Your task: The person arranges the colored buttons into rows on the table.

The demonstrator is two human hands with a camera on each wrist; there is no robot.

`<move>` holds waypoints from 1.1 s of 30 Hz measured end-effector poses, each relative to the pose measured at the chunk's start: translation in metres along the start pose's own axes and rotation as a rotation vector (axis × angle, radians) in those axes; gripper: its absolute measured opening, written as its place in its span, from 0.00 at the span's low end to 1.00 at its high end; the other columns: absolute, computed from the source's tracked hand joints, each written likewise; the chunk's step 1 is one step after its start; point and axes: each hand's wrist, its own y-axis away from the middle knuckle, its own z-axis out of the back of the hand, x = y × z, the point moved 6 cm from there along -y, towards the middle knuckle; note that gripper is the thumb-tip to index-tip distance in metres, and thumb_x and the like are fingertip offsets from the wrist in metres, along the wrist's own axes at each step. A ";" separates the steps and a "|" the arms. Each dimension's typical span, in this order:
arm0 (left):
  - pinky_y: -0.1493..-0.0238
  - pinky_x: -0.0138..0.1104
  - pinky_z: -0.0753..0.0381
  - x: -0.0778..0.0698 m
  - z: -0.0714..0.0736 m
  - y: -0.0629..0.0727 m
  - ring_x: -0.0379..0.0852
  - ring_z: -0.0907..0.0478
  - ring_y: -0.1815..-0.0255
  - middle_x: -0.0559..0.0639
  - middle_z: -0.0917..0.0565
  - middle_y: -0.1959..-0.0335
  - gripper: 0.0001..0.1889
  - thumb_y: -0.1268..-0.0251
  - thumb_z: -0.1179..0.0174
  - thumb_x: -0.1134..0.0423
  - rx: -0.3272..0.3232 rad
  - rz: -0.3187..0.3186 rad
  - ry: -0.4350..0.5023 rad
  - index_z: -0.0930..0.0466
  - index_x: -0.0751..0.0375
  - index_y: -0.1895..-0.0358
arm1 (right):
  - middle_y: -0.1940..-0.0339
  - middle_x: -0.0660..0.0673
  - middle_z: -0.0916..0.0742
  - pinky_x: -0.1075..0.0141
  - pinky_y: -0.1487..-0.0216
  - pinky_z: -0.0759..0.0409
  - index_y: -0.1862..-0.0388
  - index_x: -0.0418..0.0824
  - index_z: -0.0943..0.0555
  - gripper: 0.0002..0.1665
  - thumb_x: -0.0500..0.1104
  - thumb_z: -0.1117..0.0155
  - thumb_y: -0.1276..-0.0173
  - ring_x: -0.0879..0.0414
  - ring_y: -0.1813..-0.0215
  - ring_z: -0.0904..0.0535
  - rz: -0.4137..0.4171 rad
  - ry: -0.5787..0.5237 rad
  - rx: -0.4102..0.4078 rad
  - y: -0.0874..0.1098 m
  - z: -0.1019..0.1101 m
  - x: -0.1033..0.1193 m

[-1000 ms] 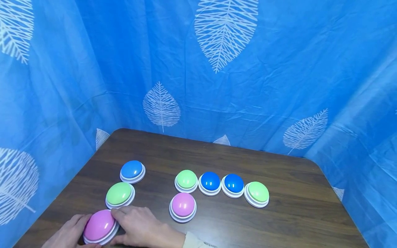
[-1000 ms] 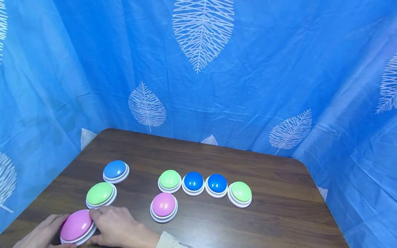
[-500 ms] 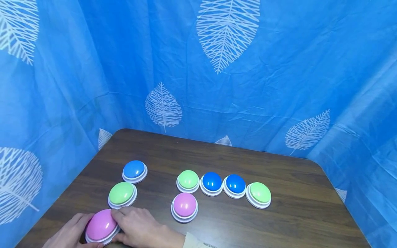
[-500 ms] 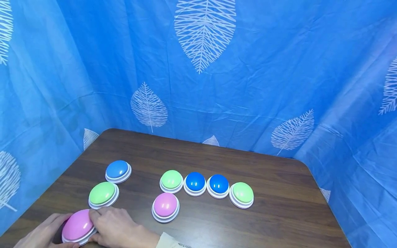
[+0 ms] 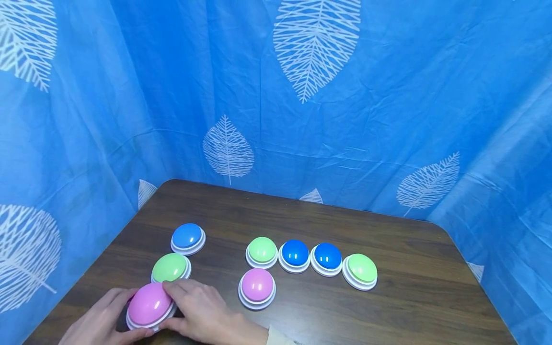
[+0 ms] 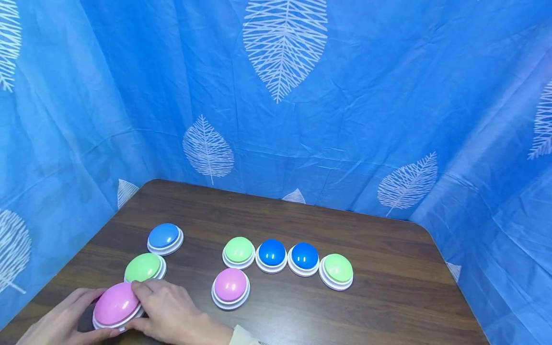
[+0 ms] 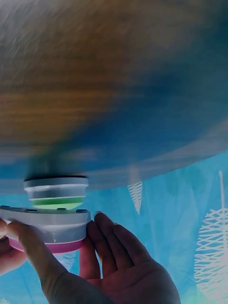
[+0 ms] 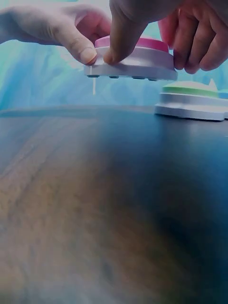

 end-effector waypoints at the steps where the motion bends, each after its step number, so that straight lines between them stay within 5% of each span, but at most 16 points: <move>1: 0.67 0.39 0.20 -0.005 0.003 0.000 0.43 0.23 0.62 0.48 0.21 0.58 0.46 0.69 0.21 0.35 -0.055 -0.033 0.002 0.20 0.66 0.48 | 0.43 0.54 0.19 0.78 0.42 0.30 0.34 0.45 0.26 0.39 0.62 0.29 0.38 0.66 0.41 0.24 0.000 -0.013 -0.015 0.001 0.003 -0.002; 6: 0.69 0.39 0.20 -0.028 0.015 -0.003 0.41 0.22 0.64 0.44 0.21 0.58 0.42 0.73 0.18 0.39 -0.235 -0.159 0.029 0.18 0.62 0.51 | 0.41 0.51 0.18 0.77 0.39 0.31 0.35 0.43 0.26 0.38 0.59 0.28 0.38 0.65 0.39 0.25 -0.007 -0.112 -0.108 0.009 0.017 -0.015; 13: 0.65 0.46 0.17 -0.062 0.023 -0.019 0.46 0.20 0.61 0.43 0.21 0.55 0.41 0.68 0.21 0.38 -0.250 -0.213 0.057 0.19 0.58 0.48 | 0.39 0.47 0.19 0.73 0.39 0.29 0.32 0.41 0.29 0.42 0.53 0.24 0.41 0.62 0.37 0.25 -0.027 -0.264 -0.232 0.027 0.040 -0.038; 21: 0.62 0.41 0.17 -0.115 0.013 -0.044 0.40 0.23 0.58 0.42 0.22 0.54 0.37 0.63 0.21 0.40 -0.326 -0.383 0.119 0.20 0.55 0.47 | 0.39 0.46 0.18 0.64 0.38 0.26 0.33 0.42 0.26 0.43 0.47 0.18 0.47 0.56 0.38 0.23 -0.156 -0.410 -0.299 0.066 0.059 -0.080; 33: 0.54 0.42 0.18 -0.176 -0.021 -0.089 0.43 0.22 0.53 0.45 0.22 0.54 0.38 0.57 0.22 0.42 -0.119 -0.421 0.154 0.21 0.58 0.43 | 0.38 0.49 0.18 0.55 0.43 0.21 0.34 0.43 0.25 0.42 0.46 0.18 0.48 0.53 0.39 0.22 -0.331 -0.372 -0.293 0.119 0.087 -0.128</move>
